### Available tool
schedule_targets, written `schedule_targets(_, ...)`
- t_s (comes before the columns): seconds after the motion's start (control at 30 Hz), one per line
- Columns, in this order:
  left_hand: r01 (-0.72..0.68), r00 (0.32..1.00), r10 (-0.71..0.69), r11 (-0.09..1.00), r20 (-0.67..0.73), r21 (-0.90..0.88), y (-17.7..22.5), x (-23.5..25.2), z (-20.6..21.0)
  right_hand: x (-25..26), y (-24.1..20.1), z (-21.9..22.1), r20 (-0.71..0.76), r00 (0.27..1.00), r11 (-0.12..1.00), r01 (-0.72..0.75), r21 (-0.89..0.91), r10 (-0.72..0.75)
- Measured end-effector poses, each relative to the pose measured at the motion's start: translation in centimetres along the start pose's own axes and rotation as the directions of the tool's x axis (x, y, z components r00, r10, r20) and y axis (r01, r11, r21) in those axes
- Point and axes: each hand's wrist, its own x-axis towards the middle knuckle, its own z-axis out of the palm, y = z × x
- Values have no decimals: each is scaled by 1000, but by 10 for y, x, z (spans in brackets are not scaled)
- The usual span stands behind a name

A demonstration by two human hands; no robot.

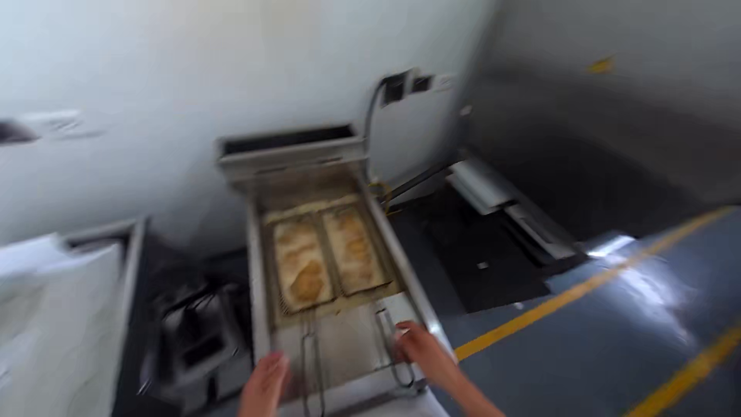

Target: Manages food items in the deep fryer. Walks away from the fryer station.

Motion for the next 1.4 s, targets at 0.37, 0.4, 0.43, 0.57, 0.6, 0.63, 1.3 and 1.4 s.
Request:
schedule_targets(0.37,327,943,-236,792,235,-516,-12,15,44,11,-9,37,277,936,686,-348,639,218)
schedule_targets(0.4,345,936,-243,773,254,-533,-11,17,47,12,-11,40,277,934,666,-354,656,224)
schedule_targets(0.43,359,931,-248,762,269,-538,-9,17,49,13,-13,43,267,935,656,-353,667,232)
schedule_targets(0.57,301,952,-228,808,203,-507,-8,17,62,14,-13,54,188,955,683,-295,668,229)
schedule_targets(0.6,278,960,-221,825,172,-492,-7,20,64,15,-15,55,165,959,698,-282,659,232)
schedule_targets(0.63,262,965,-215,842,152,-472,-4,25,65,19,-18,55,144,962,715,-269,645,232)
schedule_targets(1.3,213,972,-144,874,186,-437,50,12,47,1,-46,54,118,984,837,-178,518,137)
schedule_targets(1.4,228,969,-160,870,186,-437,49,14,50,4,-52,58,130,979,836,-204,510,159)
